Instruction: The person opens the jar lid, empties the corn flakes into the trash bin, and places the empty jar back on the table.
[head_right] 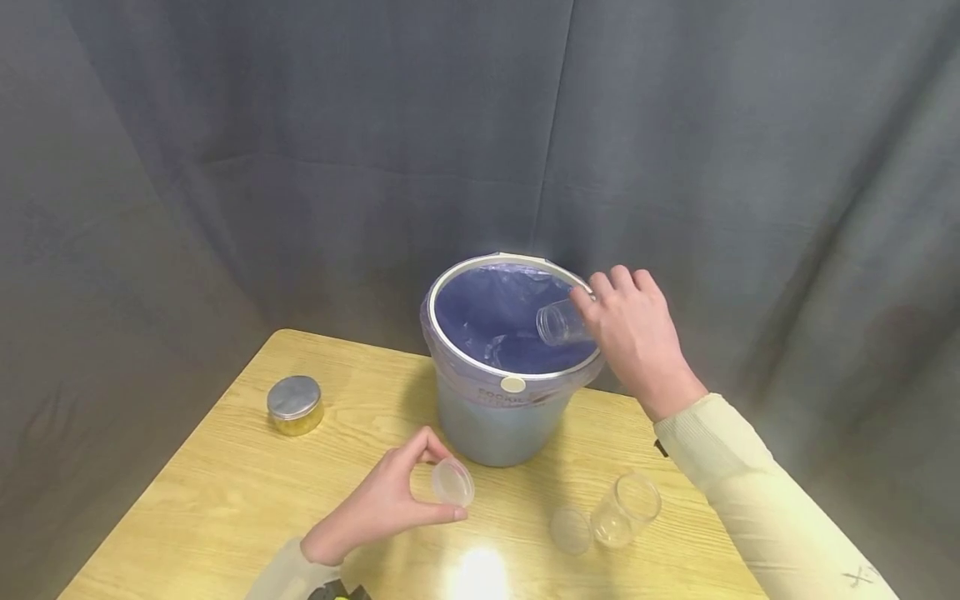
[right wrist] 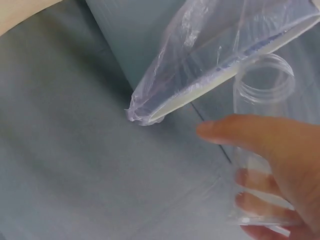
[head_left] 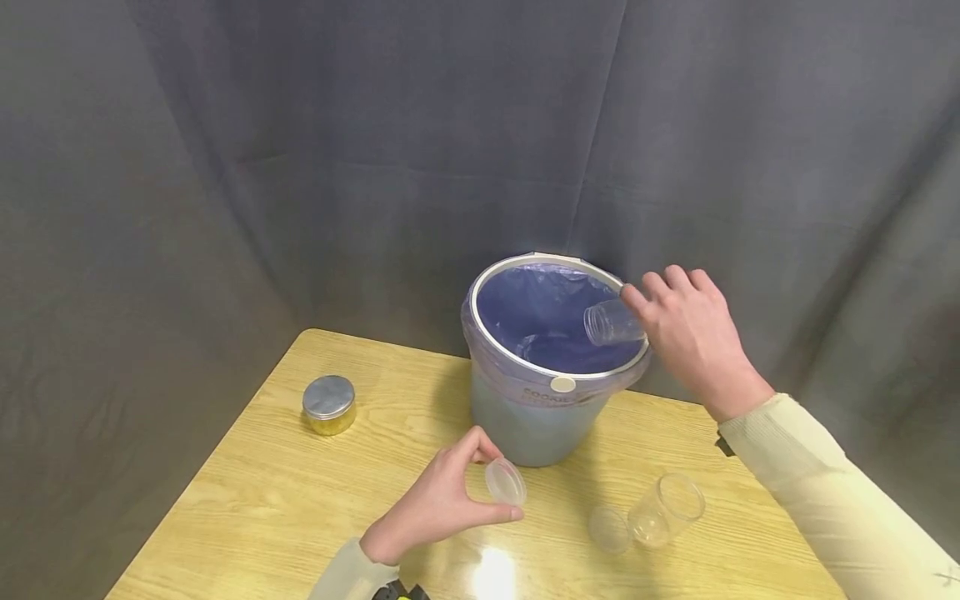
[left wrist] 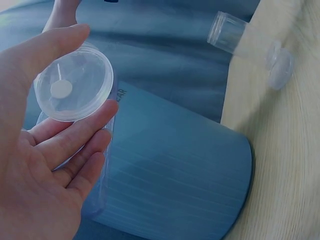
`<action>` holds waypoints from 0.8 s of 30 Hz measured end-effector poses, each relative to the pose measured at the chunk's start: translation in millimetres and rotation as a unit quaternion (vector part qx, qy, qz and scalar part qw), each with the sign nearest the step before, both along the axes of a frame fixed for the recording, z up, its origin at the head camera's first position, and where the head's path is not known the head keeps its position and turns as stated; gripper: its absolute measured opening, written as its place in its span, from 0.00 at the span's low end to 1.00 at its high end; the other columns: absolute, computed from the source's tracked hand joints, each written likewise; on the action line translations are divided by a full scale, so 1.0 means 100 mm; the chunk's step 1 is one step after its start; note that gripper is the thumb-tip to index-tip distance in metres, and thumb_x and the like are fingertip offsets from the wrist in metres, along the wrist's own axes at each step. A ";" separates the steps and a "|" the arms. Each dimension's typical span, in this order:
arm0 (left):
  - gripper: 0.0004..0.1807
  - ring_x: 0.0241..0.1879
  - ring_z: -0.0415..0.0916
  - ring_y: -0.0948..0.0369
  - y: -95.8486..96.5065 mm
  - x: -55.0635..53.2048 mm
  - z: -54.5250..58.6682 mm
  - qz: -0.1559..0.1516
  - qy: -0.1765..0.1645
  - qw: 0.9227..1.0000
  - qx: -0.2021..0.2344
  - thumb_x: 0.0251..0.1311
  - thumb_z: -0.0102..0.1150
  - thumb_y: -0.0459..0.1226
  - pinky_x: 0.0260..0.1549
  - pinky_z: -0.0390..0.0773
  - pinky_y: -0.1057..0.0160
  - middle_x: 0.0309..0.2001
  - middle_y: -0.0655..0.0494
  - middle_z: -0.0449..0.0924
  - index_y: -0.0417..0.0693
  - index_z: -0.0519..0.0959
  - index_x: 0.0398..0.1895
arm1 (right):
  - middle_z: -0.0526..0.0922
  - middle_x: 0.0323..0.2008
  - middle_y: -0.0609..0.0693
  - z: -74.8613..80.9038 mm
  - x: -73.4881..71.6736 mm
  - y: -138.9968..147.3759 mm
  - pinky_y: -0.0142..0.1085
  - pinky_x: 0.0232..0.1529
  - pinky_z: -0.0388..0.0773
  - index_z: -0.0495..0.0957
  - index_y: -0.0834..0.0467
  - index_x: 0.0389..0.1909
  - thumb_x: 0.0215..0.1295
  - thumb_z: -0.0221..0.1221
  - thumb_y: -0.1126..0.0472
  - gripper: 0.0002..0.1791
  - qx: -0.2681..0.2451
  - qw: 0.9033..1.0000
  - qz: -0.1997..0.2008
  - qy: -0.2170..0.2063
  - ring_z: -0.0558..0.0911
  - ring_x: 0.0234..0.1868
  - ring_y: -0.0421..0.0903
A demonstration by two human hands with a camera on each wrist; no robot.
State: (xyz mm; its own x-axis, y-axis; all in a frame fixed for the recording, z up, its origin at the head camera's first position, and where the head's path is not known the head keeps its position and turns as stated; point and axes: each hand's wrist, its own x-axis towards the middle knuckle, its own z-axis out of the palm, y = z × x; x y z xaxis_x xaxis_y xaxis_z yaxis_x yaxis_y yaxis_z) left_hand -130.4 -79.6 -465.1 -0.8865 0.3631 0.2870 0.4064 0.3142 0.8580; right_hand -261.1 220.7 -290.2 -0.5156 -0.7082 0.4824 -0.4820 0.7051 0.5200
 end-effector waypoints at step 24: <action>0.29 0.54 0.77 0.62 -0.03 0.02 -0.02 0.004 -0.010 1.000 0.001 0.46 0.81 0.54 0.55 0.75 0.48 0.46 0.71 0.80 0.62 0.70 0.44 | 0.74 0.29 0.55 -0.11 -0.05 -0.18 0.50 0.38 0.69 0.78 0.56 0.36 0.53 0.63 0.78 0.15 0.024 0.999 -0.029 0.000 0.71 0.34 0.59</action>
